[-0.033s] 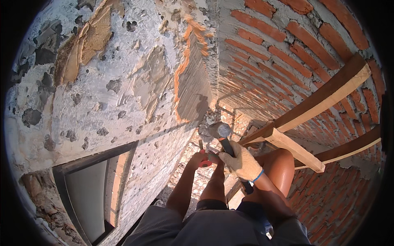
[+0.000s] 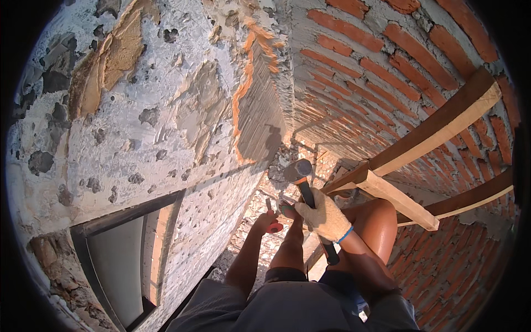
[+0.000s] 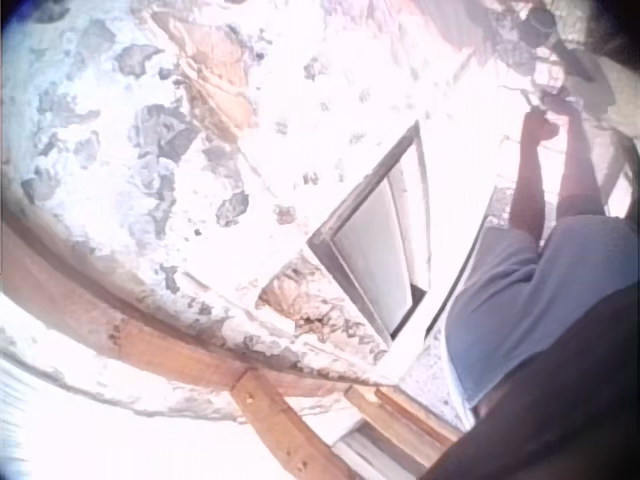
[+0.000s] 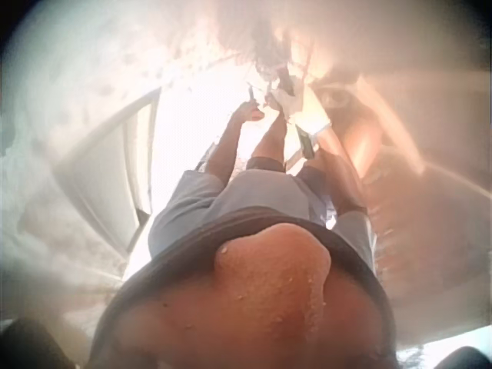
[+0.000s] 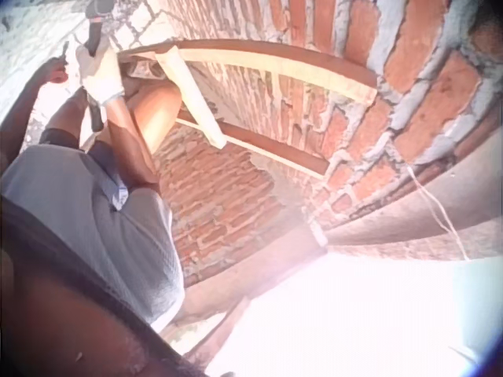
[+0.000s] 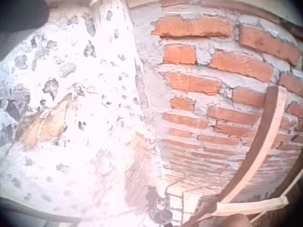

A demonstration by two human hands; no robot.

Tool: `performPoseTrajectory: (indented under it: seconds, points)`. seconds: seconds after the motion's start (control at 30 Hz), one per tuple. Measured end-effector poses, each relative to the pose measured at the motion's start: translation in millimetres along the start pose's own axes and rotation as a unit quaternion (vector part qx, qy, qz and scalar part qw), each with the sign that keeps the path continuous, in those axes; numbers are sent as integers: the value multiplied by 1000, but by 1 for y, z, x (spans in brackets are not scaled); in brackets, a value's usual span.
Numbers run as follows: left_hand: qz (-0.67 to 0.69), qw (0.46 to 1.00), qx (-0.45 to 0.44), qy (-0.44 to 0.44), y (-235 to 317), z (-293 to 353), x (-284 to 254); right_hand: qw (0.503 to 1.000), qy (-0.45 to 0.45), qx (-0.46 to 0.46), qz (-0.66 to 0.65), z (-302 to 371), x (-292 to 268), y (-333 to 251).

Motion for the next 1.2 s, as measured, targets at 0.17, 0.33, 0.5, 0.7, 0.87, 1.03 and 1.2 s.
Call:
performPoseTrajectory:
  seconds: [0.17,0.33,0.5,0.7,0.87,1.03,1.2]
  points:
    - [-281,952,121,-20,-147,17,-9,962,-19,125,-241,-16,-16,32]
    - [283,950,-80,-100,-56,6,-10,930,-15,129,-345,-30,-21,30]
    - [146,952,233,-138,151,15,-7,961,-37,81,-263,-27,-21,5]
    - [280,847,422,-163,359,91,-27,970,-14,17,-242,-13,-39,-15]
    - [331,771,512,-183,433,126,-40,979,26,21,-201,-11,-48,-13]
    - [277,818,482,-148,440,123,-44,985,3,38,-166,-17,-39,-4]
    - [349,809,455,-131,449,120,-50,1000,-11,-10,-19,-27,-23,9]
Point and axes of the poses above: each hand's wrist, its own z-axis away from the middle knuckle, its own x-axis out of the palm, y = z × x, the point moved 1 cm from there along -z, towards the middle knuckle, and after that the axes turned 2 degrees about -y, right-handed, at the moved point
